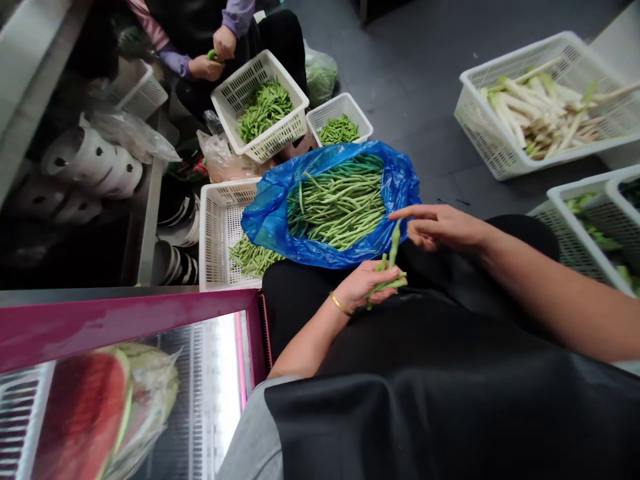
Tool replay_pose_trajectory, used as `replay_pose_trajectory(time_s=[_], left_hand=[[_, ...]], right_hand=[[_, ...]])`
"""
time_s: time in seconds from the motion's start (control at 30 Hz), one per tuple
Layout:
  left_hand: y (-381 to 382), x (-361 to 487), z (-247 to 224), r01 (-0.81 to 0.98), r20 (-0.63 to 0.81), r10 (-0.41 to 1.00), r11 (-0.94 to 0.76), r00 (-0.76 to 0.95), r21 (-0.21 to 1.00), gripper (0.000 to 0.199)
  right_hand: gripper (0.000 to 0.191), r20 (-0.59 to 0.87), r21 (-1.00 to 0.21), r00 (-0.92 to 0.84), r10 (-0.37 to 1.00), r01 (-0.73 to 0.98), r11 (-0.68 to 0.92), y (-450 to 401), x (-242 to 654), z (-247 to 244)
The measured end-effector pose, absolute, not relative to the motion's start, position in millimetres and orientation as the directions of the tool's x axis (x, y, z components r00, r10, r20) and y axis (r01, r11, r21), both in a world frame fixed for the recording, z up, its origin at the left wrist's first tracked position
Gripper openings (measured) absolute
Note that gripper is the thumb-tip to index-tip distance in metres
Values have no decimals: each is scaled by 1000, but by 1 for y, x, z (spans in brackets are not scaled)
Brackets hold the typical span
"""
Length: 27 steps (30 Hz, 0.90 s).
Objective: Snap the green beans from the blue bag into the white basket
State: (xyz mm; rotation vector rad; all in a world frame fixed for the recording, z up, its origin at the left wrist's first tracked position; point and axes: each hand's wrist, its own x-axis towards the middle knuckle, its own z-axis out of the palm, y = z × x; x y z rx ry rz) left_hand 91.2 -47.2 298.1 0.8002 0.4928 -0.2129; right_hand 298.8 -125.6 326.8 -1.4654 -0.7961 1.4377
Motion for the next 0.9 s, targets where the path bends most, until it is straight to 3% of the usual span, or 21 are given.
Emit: replay_pose_trajectory(time_s=[0.07, 0.13, 0.2, 0.27, 0.33, 0.4, 0.47, 0.53, 0.6, 0.67, 0.7, 0.77, 0.83, 0.9], left_hand=[[-47, 89, 301, 347, -479, -14, 707, 878, 616, 41], [-41, 88, 307, 219, -430, 65, 787, 900, 576, 40], [-29, 87, 311, -38, -381, 287, 838, 879, 544, 39], [-17, 89, 312, -251, -374, 518, 783, 769, 569, 37], [-11, 92, 307, -264, -398, 640, 690, 658, 674, 38], [-14, 94, 300, -119, -396, 637, 611, 662, 783, 42], [-22, 94, 293, 36, -375, 537, 538, 755, 842, 46], [-30, 92, 291, 130, -369, 438, 485, 820, 865, 46], [-36, 90, 292, 172, -370, 446, 424, 815, 889, 42], [-38, 88, 295, 186, -337, 525, 320, 782, 929, 40], [-37, 88, 296, 187, -315, 556, 275, 769, 943, 41], [-32, 86, 297, 177, -320, 568, 293, 758, 940, 41], [-25, 86, 295, 125, -396, 494, 494, 774, 860, 39], [-16, 86, 291, 25, -451, 400, 725, 798, 688, 37]], right_hand=[[32, -304, -944, 223, 926, -198, -262, -114, 285, 328], [30, -224, -956, 354, 908, -261, -134, -110, 265, 323], [30, -200, -941, 470, 860, -338, -34, -113, 246, 316], [32, -216, -933, 503, 837, -358, -26, -120, 234, 311], [33, -230, -952, 425, 875, -283, -113, -124, 229, 310], [33, -184, -983, 307, 934, -83, -166, -124, 229, 312], [34, -23, -969, 241, 970, 234, -81, -122, 231, 312], [36, 194, -815, 162, 968, 575, 67, -119, 235, 306], [40, 272, -593, 63, 960, 797, 116, -118, 239, 296], [46, 197, -471, 70, 978, 881, 32, -120, 244, 284], [48, 126, -475, 94, 987, 880, -23, -123, 246, 280], [51, -87, -603, 32, 996, 794, -78, -128, 251, 278], [52, -353, -748, -214, 911, 649, -138, -130, 258, 282], [55, -523, -746, -359, 773, 632, -211, -123, 269, 289]])
